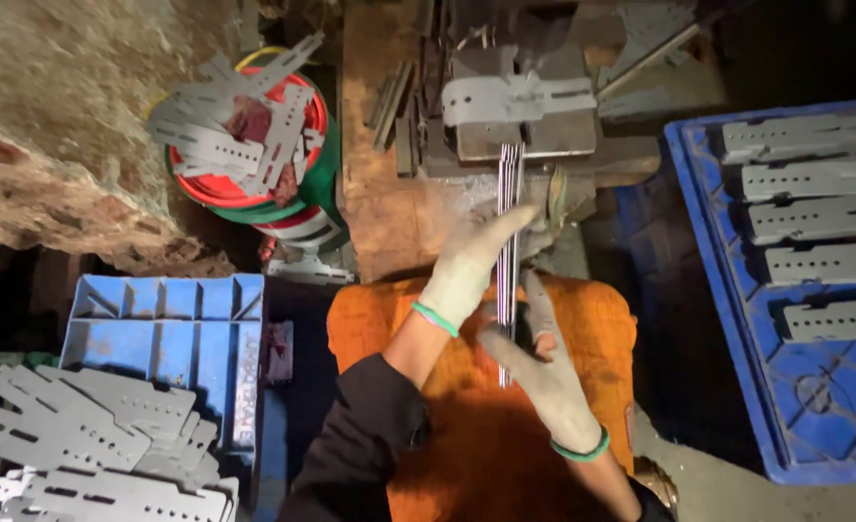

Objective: The recorder is using a bending machine to shape metal plates and then sorting the finished parts into crates.

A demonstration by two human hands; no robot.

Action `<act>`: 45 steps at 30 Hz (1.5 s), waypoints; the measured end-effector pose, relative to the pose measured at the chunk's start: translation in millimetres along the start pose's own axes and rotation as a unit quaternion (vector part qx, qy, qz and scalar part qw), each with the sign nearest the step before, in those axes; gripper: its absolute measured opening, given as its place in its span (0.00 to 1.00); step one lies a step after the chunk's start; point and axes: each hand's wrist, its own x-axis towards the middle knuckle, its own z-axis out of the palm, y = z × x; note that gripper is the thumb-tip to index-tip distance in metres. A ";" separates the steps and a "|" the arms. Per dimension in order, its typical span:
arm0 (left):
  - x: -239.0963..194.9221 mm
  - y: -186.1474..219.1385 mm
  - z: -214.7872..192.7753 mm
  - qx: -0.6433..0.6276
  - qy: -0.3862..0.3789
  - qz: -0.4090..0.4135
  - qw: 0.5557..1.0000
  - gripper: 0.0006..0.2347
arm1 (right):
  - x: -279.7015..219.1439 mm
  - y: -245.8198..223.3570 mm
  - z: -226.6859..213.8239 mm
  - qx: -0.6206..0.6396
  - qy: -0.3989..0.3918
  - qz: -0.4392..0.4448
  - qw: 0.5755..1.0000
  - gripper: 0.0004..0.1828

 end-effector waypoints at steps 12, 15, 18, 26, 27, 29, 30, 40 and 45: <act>1.4 -2.9 26.7 0.022 0.003 0.024 0.999 0.12 | -18.0 22.2 12.8 -0.037 0.173 -0.213 0.961 0.22; 7.3 -7.2 20.4 0.065 -0.004 0.027 0.997 0.09 | -7.3 18.0 15.2 -0.043 0.188 -0.230 0.954 0.20; 11.5 -20.8 19.7 0.097 0.011 0.020 0.995 0.07 | -8.2 26.7 9.1 -0.047 0.190 -0.216 0.957 0.19; 13.2 -26.7 26.5 0.034 0.009 0.032 0.999 0.09 | -13.1 16.2 -5.0 0.027 0.119 -0.205 0.971 0.23; 7.5 -26.8 29.7 0.045 -0.001 0.022 0.999 0.10 | -16.9 10.4 -12.4 0.022 0.077 -0.175 0.981 0.27; -1.8 -36.1 36.1 0.056 -0.014 0.007 0.998 0.11 | -22.6 11.0 -37.2 0.017 0.040 -0.141 0.989 0.32; -5.7 -45.3 39.3 0.044 -0.033 0.023 0.998 0.11 | -24.9 17.5 -54.5 0.006 0.015 -0.081 0.997 0.33; -22.5 -90.5 71.2 0.059 -0.105 -0.025 0.992 0.17 | -69.3 58.6 -142.7 0.009 0.033 0.138 0.990 0.31; -26.3 -90.9 68.8 0.094 -0.128 -0.044 0.986 0.15 | -73.3 55.8 -138.6 0.042 0.053 0.153 0.986 0.38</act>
